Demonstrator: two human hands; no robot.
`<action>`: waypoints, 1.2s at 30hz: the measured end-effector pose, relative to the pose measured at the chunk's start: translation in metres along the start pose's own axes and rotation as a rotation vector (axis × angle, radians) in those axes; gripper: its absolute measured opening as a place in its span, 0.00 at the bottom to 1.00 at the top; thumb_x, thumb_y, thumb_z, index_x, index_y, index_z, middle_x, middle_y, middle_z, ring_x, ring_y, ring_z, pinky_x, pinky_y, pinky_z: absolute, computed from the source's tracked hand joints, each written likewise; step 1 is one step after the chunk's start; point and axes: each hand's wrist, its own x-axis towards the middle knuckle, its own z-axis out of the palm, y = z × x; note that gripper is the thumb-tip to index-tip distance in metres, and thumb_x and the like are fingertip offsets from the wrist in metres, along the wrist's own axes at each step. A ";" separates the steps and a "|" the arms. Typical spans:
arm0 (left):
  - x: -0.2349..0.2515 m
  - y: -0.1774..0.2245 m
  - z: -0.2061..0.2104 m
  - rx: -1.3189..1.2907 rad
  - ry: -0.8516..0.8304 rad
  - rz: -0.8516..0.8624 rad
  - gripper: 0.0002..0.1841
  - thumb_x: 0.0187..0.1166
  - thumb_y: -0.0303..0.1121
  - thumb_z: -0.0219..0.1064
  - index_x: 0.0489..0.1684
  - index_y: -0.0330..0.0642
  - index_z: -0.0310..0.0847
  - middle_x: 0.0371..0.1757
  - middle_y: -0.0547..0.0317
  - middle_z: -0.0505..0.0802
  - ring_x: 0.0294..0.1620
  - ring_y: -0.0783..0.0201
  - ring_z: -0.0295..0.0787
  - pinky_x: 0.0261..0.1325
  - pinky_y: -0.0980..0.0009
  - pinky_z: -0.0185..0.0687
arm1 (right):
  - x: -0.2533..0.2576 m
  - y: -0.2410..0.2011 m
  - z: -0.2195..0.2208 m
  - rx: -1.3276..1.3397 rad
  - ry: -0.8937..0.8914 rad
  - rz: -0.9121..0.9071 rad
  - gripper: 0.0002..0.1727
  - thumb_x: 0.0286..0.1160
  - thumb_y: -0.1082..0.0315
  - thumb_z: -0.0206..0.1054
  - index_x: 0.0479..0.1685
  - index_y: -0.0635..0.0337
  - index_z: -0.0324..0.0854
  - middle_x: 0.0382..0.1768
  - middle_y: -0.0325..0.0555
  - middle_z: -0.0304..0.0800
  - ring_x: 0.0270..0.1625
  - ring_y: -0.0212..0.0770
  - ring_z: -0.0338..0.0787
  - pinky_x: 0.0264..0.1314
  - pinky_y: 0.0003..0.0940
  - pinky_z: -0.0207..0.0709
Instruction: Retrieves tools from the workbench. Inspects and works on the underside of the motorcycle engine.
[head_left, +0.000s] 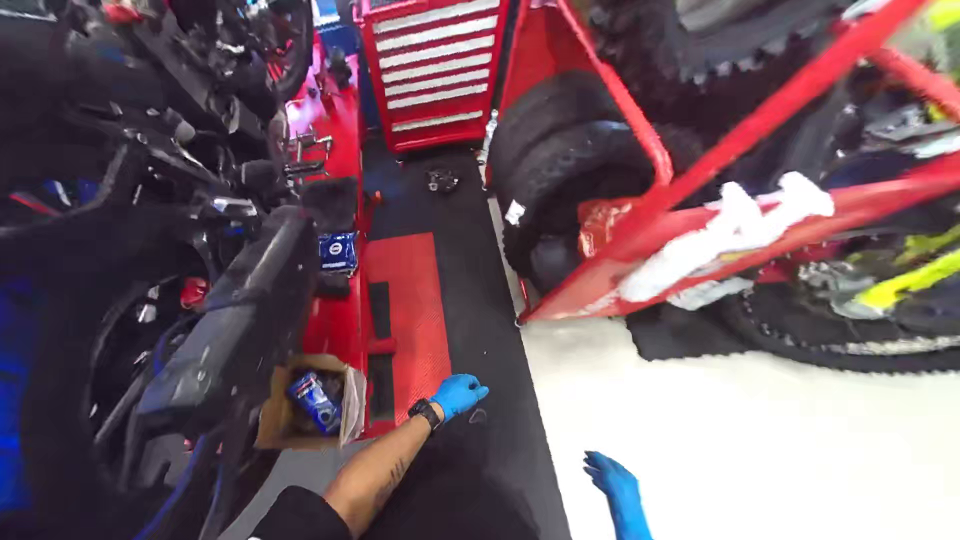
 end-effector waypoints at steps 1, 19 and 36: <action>0.014 0.013 -0.018 -0.003 0.012 -0.004 0.26 0.88 0.53 0.58 0.60 0.37 0.88 0.62 0.41 0.91 0.68 0.47 0.87 0.75 0.43 0.76 | 0.023 -0.043 0.025 -0.026 -0.064 -0.040 0.21 0.88 0.58 0.60 0.59 0.70 0.85 0.52 0.60 0.93 0.49 0.49 0.92 0.55 0.50 0.85; 0.329 0.084 -0.497 -0.625 0.501 -0.189 0.21 0.88 0.45 0.62 0.58 0.34 0.87 0.51 0.47 0.95 0.55 0.56 0.93 0.68 0.53 0.86 | 0.427 -0.651 0.386 -0.342 -0.495 -0.272 0.18 0.84 0.55 0.65 0.54 0.61 0.89 0.47 0.52 0.95 0.48 0.47 0.95 0.58 0.51 0.88; 0.711 0.157 -1.151 -0.483 1.040 0.154 0.23 0.91 0.46 0.57 0.48 0.32 0.89 0.41 0.48 0.95 0.43 0.56 0.94 0.56 0.52 0.91 | 0.797 -1.464 0.588 -0.350 0.364 -1.106 0.36 0.87 0.41 0.55 0.85 0.57 0.69 0.74 0.64 0.81 0.75 0.64 0.81 0.76 0.68 0.72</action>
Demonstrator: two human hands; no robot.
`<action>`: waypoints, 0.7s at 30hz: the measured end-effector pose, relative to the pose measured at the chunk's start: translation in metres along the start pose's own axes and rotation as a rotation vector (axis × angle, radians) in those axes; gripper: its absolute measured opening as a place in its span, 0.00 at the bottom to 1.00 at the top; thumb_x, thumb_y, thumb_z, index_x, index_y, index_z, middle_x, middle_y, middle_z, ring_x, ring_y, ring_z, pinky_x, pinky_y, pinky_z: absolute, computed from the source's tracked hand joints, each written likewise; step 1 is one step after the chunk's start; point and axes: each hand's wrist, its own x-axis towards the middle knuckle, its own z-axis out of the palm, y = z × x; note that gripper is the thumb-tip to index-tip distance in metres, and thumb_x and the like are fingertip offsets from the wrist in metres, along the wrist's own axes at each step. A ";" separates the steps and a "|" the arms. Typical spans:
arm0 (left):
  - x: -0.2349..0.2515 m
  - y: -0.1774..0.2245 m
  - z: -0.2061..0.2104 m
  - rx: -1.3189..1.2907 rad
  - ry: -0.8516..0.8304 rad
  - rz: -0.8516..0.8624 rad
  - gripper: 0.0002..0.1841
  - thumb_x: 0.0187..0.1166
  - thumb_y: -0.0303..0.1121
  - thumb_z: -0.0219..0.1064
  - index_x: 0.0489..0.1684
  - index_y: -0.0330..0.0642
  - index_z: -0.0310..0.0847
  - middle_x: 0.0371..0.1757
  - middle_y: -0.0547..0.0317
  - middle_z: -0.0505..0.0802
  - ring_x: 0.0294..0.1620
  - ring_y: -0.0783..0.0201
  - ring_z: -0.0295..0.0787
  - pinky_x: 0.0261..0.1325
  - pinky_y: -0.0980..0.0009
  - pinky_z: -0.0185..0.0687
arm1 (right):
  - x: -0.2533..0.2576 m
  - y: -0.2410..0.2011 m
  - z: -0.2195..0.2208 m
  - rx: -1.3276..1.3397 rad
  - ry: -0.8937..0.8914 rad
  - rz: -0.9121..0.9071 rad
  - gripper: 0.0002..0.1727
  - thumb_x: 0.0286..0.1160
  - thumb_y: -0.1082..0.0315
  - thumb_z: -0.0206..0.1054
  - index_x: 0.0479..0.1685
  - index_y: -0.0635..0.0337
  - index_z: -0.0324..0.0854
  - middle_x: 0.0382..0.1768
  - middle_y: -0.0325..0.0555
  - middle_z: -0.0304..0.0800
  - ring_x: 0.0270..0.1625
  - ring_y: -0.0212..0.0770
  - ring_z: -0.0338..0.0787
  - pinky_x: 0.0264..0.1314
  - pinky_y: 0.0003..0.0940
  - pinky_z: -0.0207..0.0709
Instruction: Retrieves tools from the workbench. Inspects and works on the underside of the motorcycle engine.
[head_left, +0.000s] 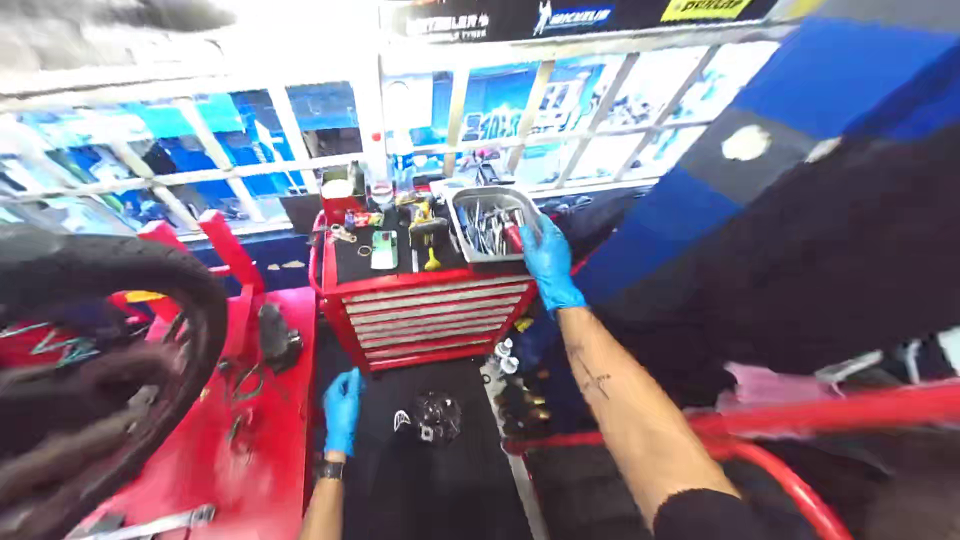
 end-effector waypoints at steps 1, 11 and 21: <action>0.054 0.015 0.008 0.044 0.054 0.047 0.24 0.91 0.47 0.55 0.44 0.32 0.89 0.37 0.48 0.94 0.40 0.56 0.93 0.53 0.51 0.91 | 0.029 0.018 0.026 -0.071 0.034 0.018 0.40 0.86 0.38 0.54 0.87 0.59 0.66 0.77 0.64 0.78 0.78 0.64 0.78 0.79 0.67 0.70; 0.296 0.064 0.074 0.429 0.250 0.233 0.32 0.93 0.45 0.48 0.25 0.24 0.85 0.25 0.34 0.89 0.31 0.41 0.90 0.42 0.39 0.81 | 0.077 0.069 0.090 -0.298 0.184 0.157 0.39 0.87 0.44 0.53 0.88 0.64 0.63 0.85 0.60 0.70 0.86 0.55 0.72 0.87 0.52 0.66; 0.297 0.051 0.079 0.437 0.326 0.360 0.30 0.91 0.42 0.51 0.21 0.25 0.84 0.24 0.34 0.90 0.31 0.41 0.92 0.39 0.45 0.84 | 0.079 0.067 0.092 -0.395 0.120 0.200 0.37 0.88 0.44 0.52 0.87 0.63 0.66 0.82 0.59 0.74 0.84 0.52 0.76 0.86 0.50 0.68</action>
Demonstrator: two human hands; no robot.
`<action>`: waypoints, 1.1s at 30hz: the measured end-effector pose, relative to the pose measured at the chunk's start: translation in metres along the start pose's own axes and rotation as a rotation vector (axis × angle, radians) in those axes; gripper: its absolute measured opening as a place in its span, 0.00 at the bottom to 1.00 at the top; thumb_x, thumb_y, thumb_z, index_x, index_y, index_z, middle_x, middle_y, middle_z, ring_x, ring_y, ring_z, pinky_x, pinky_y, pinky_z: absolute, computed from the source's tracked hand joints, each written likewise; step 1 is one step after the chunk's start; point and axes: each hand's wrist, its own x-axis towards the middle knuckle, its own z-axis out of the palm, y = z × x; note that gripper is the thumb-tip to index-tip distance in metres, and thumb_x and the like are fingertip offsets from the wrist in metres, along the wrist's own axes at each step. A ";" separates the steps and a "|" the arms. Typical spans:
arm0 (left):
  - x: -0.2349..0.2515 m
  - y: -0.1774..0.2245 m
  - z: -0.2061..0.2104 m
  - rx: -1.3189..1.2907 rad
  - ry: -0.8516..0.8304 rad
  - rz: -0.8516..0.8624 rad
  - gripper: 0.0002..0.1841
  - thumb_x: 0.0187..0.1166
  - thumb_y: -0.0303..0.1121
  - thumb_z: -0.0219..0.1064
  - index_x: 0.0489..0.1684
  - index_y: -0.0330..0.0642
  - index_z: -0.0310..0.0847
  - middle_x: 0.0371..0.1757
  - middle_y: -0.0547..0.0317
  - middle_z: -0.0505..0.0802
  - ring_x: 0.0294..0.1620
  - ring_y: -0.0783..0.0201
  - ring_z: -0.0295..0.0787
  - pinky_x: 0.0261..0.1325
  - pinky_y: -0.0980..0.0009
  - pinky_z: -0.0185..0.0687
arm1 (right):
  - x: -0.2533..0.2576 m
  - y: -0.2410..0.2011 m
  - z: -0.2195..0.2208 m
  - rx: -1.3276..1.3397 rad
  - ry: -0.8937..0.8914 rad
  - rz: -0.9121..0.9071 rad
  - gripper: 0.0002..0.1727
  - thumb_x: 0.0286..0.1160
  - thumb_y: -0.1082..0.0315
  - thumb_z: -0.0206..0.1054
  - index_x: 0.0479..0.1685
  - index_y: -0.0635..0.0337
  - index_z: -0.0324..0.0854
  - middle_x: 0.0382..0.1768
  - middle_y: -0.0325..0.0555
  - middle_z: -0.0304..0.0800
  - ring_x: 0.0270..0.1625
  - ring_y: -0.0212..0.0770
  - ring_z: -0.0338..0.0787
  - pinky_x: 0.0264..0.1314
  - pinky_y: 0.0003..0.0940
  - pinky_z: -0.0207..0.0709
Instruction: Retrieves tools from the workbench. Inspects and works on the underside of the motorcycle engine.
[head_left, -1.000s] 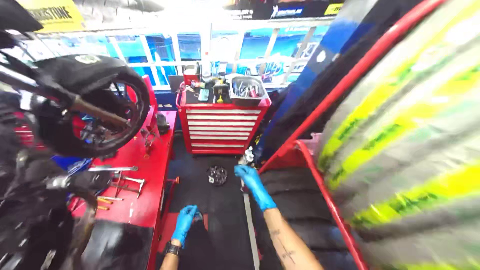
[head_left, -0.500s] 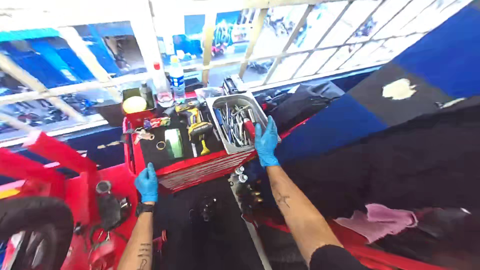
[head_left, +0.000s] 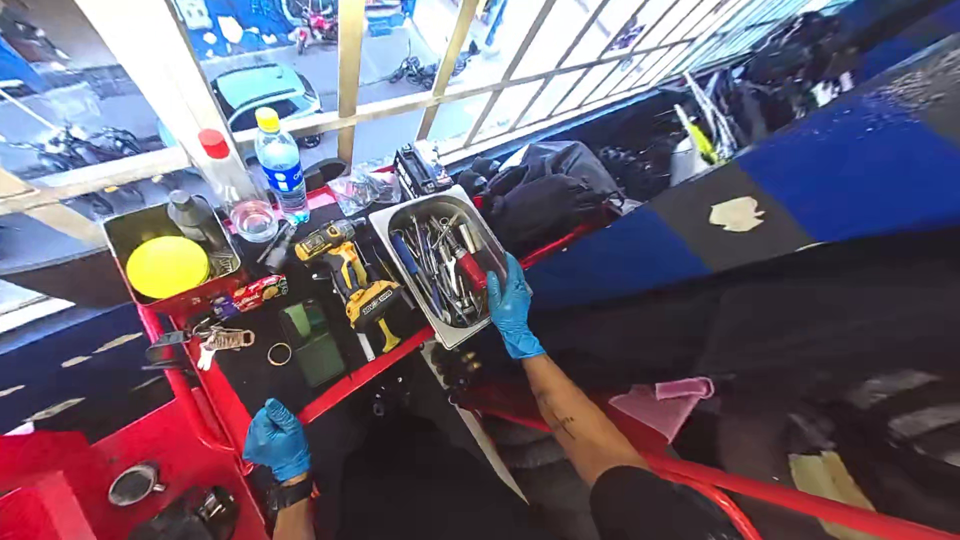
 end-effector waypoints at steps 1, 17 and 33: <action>0.001 0.000 0.001 -0.003 -0.001 -0.005 0.30 0.91 0.42 0.51 0.20 0.26 0.83 0.24 0.35 0.89 0.30 0.42 0.92 0.38 0.45 0.83 | 0.001 -0.001 0.000 -0.004 -0.001 -0.001 0.37 0.88 0.45 0.52 0.87 0.63 0.66 0.82 0.59 0.74 0.84 0.52 0.76 0.86 0.50 0.68; 0.006 0.014 -0.001 0.128 -0.089 -0.049 0.32 0.92 0.43 0.50 0.22 0.24 0.83 0.24 0.33 0.89 0.32 0.40 0.91 0.40 0.41 0.81 | -0.001 0.006 0.005 0.051 0.047 0.032 0.32 0.88 0.47 0.51 0.80 0.60 0.76 0.78 0.55 0.80 0.82 0.49 0.78 0.84 0.48 0.70; 0.005 0.012 0.010 0.273 -0.075 -0.047 0.32 0.92 0.43 0.49 0.21 0.23 0.81 0.23 0.33 0.87 0.30 0.43 0.90 0.40 0.45 0.80 | 0.007 0.020 -0.008 0.648 0.101 0.026 0.23 0.89 0.69 0.49 0.70 0.79 0.76 0.70 0.66 0.84 0.76 0.52 0.83 0.82 0.47 0.75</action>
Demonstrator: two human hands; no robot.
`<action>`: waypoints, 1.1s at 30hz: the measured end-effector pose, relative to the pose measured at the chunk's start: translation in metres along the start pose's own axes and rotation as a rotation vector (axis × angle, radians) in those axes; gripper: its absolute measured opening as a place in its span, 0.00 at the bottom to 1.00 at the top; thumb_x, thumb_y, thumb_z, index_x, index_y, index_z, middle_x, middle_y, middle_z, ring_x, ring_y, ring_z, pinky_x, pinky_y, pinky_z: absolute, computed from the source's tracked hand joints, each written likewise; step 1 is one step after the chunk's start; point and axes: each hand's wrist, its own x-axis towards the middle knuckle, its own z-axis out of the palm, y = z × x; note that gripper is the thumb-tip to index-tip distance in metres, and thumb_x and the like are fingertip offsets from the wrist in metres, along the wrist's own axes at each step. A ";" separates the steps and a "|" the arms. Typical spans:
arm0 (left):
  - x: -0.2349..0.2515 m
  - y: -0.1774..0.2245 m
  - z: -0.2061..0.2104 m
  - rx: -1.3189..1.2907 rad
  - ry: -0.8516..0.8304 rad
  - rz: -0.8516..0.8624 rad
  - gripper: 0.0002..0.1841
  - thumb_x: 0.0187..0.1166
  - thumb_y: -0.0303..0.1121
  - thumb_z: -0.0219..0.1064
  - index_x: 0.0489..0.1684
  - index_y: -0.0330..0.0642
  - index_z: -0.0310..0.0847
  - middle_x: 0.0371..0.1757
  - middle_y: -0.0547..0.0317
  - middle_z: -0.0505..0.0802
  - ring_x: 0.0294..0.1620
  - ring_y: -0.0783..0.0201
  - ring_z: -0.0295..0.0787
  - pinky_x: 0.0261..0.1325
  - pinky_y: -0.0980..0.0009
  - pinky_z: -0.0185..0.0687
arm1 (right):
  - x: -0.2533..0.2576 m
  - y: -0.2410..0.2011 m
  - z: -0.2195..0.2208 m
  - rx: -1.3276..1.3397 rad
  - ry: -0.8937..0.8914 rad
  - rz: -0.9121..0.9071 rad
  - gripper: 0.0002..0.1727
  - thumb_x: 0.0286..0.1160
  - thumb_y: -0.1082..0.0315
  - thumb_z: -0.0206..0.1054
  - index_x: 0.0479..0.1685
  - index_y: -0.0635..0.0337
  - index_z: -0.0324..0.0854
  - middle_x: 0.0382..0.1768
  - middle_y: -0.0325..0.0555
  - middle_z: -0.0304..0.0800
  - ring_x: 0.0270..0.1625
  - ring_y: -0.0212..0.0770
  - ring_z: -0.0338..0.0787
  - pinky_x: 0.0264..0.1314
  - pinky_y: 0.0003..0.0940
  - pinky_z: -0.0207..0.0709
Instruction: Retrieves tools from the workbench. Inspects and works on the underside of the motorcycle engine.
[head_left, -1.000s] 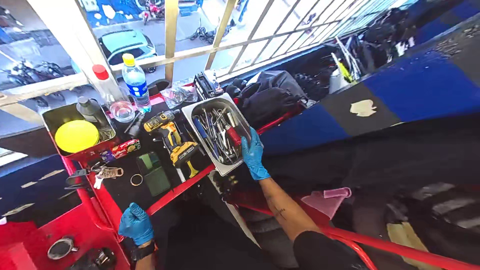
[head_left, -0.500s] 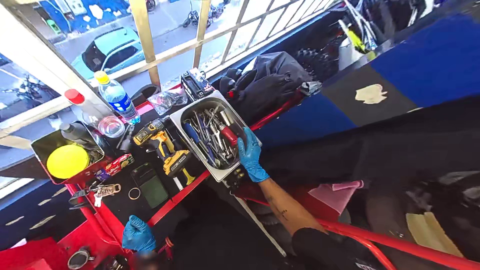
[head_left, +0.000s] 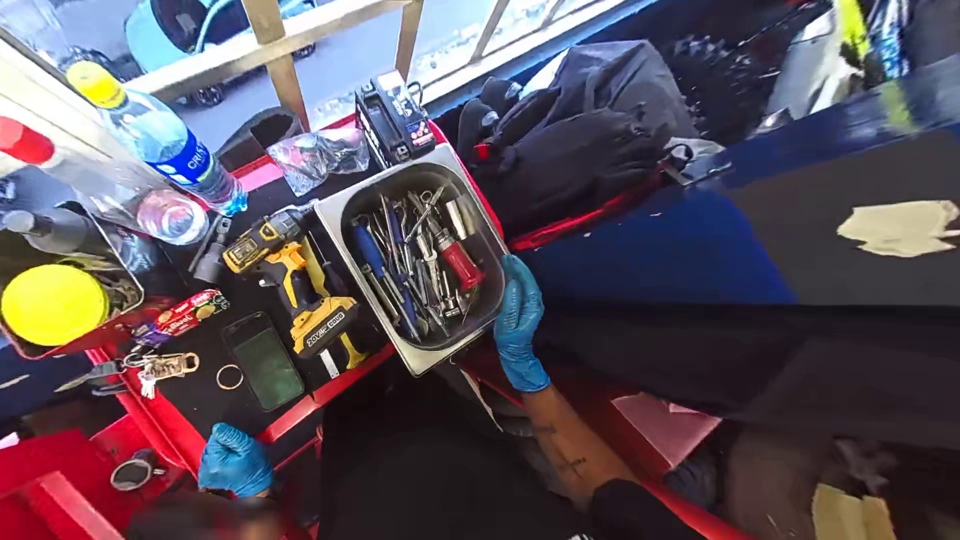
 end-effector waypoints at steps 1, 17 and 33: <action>-0.001 0.000 0.000 0.003 -0.001 -0.003 0.32 0.92 0.44 0.49 0.21 0.22 0.81 0.23 0.33 0.87 0.30 0.44 0.89 0.40 0.45 0.80 | 0.002 0.000 -0.002 0.023 0.020 0.021 0.23 0.89 0.70 0.48 0.69 0.80 0.76 0.69 0.66 0.85 0.75 0.52 0.84 0.82 0.48 0.76; 0.007 0.002 -0.008 0.004 -0.106 -0.005 0.34 0.92 0.46 0.48 0.21 0.23 0.81 0.24 0.32 0.88 0.31 0.40 0.91 0.40 0.43 0.81 | 0.031 -0.010 -0.031 -0.175 -0.484 0.319 0.13 0.82 0.64 0.66 0.54 0.61 0.90 0.55 0.47 0.94 0.60 0.37 0.92 0.68 0.37 0.85; 0.005 0.001 -0.004 0.038 -0.114 -0.035 0.32 0.93 0.45 0.49 0.21 0.26 0.82 0.24 0.35 0.88 0.33 0.41 0.91 0.41 0.43 0.81 | 0.038 -0.064 0.061 -1.209 -1.119 0.614 0.29 0.62 0.45 0.74 0.40 0.68 0.87 0.48 0.65 0.91 0.56 0.66 0.90 0.52 0.69 0.77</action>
